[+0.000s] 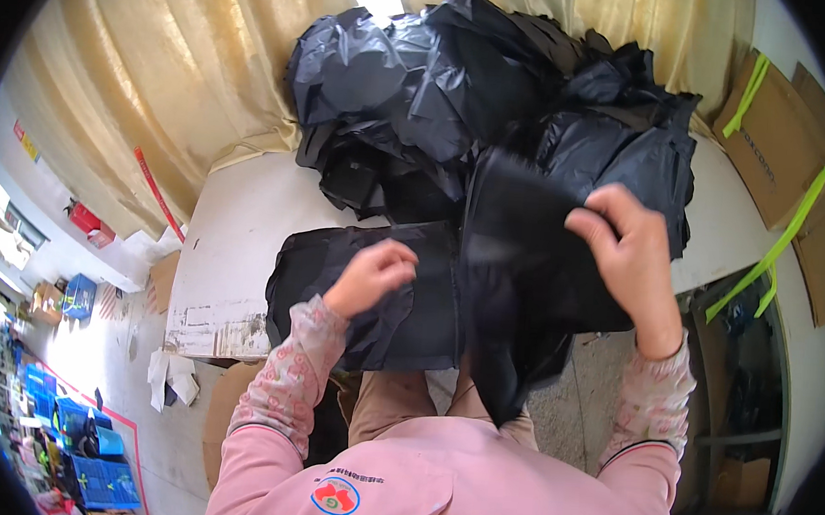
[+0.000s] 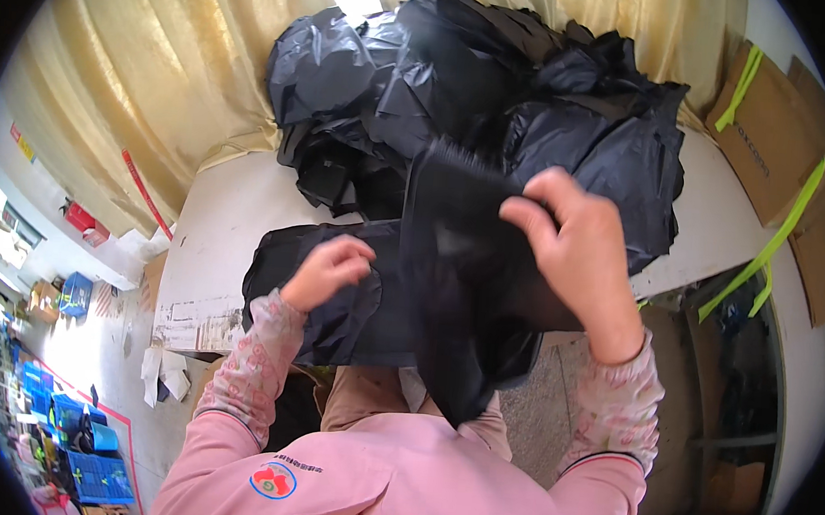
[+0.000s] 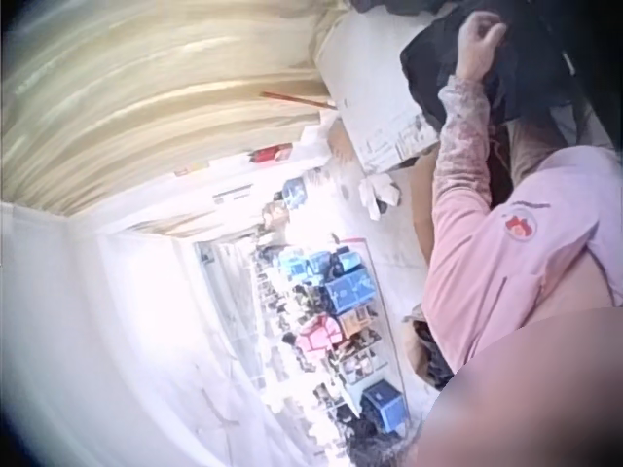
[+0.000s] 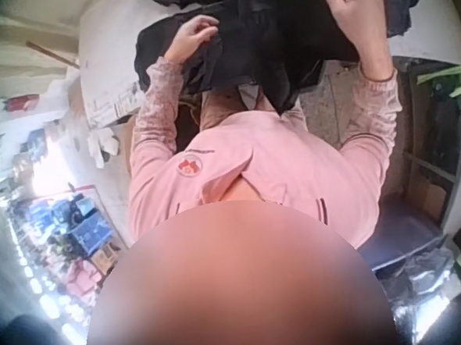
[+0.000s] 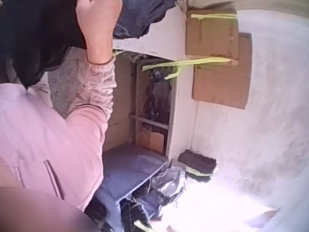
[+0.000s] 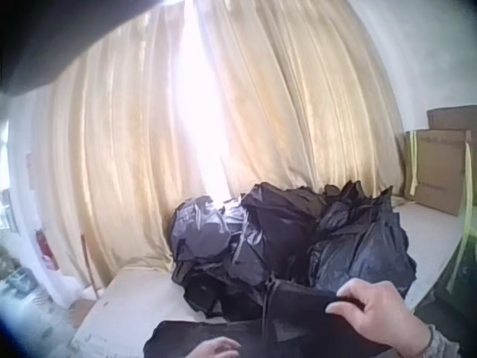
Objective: Picking up, inspecting, and folding individual pieces of black fabric from a large pile on a workbench.
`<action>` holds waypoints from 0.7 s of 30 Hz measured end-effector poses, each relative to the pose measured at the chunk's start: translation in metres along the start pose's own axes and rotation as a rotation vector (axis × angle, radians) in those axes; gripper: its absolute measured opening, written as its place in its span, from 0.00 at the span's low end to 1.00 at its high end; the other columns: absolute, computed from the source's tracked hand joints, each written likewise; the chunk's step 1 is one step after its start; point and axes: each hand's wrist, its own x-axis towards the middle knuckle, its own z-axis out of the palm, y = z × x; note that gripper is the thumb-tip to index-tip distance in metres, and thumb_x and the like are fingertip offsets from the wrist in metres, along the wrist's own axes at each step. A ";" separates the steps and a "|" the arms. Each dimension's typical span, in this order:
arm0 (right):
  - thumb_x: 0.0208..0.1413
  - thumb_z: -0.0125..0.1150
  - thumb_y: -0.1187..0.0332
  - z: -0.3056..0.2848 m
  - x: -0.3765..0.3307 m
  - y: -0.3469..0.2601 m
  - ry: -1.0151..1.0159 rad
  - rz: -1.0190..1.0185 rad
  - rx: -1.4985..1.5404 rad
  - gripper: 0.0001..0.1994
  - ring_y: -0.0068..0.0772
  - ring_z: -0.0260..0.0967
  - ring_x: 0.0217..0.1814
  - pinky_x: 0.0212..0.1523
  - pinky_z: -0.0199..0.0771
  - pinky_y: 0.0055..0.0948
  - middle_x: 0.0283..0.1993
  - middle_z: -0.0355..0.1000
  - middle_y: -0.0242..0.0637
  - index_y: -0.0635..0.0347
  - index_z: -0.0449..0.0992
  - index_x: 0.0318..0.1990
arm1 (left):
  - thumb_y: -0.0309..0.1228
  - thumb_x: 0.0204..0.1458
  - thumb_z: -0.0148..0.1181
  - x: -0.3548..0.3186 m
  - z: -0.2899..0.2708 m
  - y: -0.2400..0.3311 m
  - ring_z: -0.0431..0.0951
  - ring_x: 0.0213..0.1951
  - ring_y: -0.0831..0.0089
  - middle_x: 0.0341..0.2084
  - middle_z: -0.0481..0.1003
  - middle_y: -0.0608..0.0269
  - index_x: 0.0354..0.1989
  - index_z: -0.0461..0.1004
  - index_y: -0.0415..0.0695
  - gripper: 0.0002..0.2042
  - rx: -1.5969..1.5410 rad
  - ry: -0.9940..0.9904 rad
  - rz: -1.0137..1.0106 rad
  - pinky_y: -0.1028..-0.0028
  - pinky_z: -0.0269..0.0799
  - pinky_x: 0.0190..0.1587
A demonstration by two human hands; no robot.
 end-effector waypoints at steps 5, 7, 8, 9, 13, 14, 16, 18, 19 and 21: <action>0.55 0.65 0.68 -0.012 0.034 0.010 0.133 0.130 0.325 0.09 0.13 0.60 0.27 0.29 0.62 0.18 0.23 0.67 0.25 0.64 0.74 0.32 | 0.28 0.46 0.71 -0.056 0.068 -0.051 0.71 0.50 0.72 0.50 0.69 0.60 0.68 0.51 0.43 0.42 -0.109 -0.553 -0.024 0.70 0.67 0.55; 0.56 0.64 0.67 -0.013 0.042 0.003 0.136 0.170 0.465 0.09 0.09 0.58 0.28 0.30 0.60 0.16 0.24 0.66 0.20 0.64 0.74 0.33 | 0.29 0.50 0.67 -0.062 0.088 -0.069 0.71 0.51 0.71 0.51 0.70 0.61 0.67 0.50 0.40 0.38 -0.307 -0.547 -0.262 0.71 0.68 0.54; 0.56 0.64 0.66 -0.015 0.044 -0.001 0.130 0.196 0.500 0.09 0.08 0.57 0.28 0.29 0.57 0.14 0.25 0.66 0.19 0.63 0.74 0.33 | 0.29 0.50 0.67 -0.058 0.097 -0.081 0.71 0.51 0.71 0.51 0.70 0.61 0.67 0.50 0.40 0.38 -0.309 -0.543 -0.264 0.71 0.68 0.54; 0.57 0.63 0.64 -0.014 0.047 -0.005 0.122 0.218 0.537 0.09 0.06 0.55 0.27 0.28 0.54 0.13 0.25 0.66 0.18 0.61 0.75 0.33 | 0.30 0.52 0.65 -0.051 0.106 -0.098 0.71 0.51 0.70 0.51 0.71 0.61 0.65 0.52 0.39 0.35 -0.449 -0.451 -0.252 0.71 0.68 0.54; 0.59 0.62 0.63 -0.005 0.047 -0.020 0.087 0.239 0.725 0.09 0.06 0.57 0.28 0.29 0.55 0.11 0.27 0.67 0.18 0.60 0.76 0.36 | 0.33 0.58 0.55 -0.033 0.124 -0.148 0.72 0.52 0.68 0.48 0.73 0.61 0.58 0.60 0.32 0.24 -0.990 -0.050 -0.179 0.75 0.68 0.54; 0.59 0.62 0.63 -0.007 0.042 -0.017 0.092 0.251 0.707 0.09 0.06 0.57 0.28 0.29 0.55 0.11 0.27 0.67 0.18 0.60 0.76 0.36 | 0.33 0.59 0.53 -0.020 0.130 -0.118 0.72 0.53 0.67 0.49 0.74 0.61 0.56 0.65 0.33 0.20 -1.102 -0.070 -0.272 0.71 0.67 0.57; 0.60 0.60 0.63 0.000 0.038 -0.023 0.056 0.341 1.011 0.09 0.08 0.62 0.30 0.32 0.61 0.12 0.29 0.70 0.20 0.60 0.76 0.36 | 0.33 0.59 0.53 -0.006 0.132 -0.068 0.72 0.55 0.66 0.51 0.73 0.60 0.56 0.65 0.34 0.19 -1.225 0.018 -0.245 0.69 0.65 0.59; 0.60 0.60 0.63 0.016 0.031 -0.018 0.055 0.390 1.013 0.09 0.09 0.64 0.31 0.33 0.64 0.14 0.30 0.71 0.21 0.60 0.75 0.36 | 0.32 0.59 0.52 -0.002 0.134 -0.033 0.71 0.56 0.65 0.53 0.72 0.60 0.56 0.66 0.36 0.19 -1.349 0.092 -0.214 0.67 0.64 0.61; 0.61 0.59 0.64 0.028 0.026 -0.009 0.055 0.442 1.016 0.09 0.10 0.66 0.31 0.34 0.66 0.15 0.30 0.72 0.22 0.60 0.75 0.35 | 0.33 0.58 0.53 -0.001 0.134 -0.020 0.71 0.57 0.65 0.54 0.71 0.59 0.56 0.67 0.36 0.19 -1.391 0.045 -0.271 0.65 0.63 0.62; 0.61 0.59 0.63 0.064 0.009 0.017 -0.029 0.484 0.934 0.10 0.11 0.65 0.32 0.32 0.66 0.17 0.31 0.72 0.22 0.61 0.75 0.34 | 0.33 0.57 0.53 -0.004 0.135 0.000 0.70 0.57 0.64 0.56 0.71 0.58 0.56 0.68 0.37 0.19 -1.431 -0.002 -0.325 0.63 0.61 0.64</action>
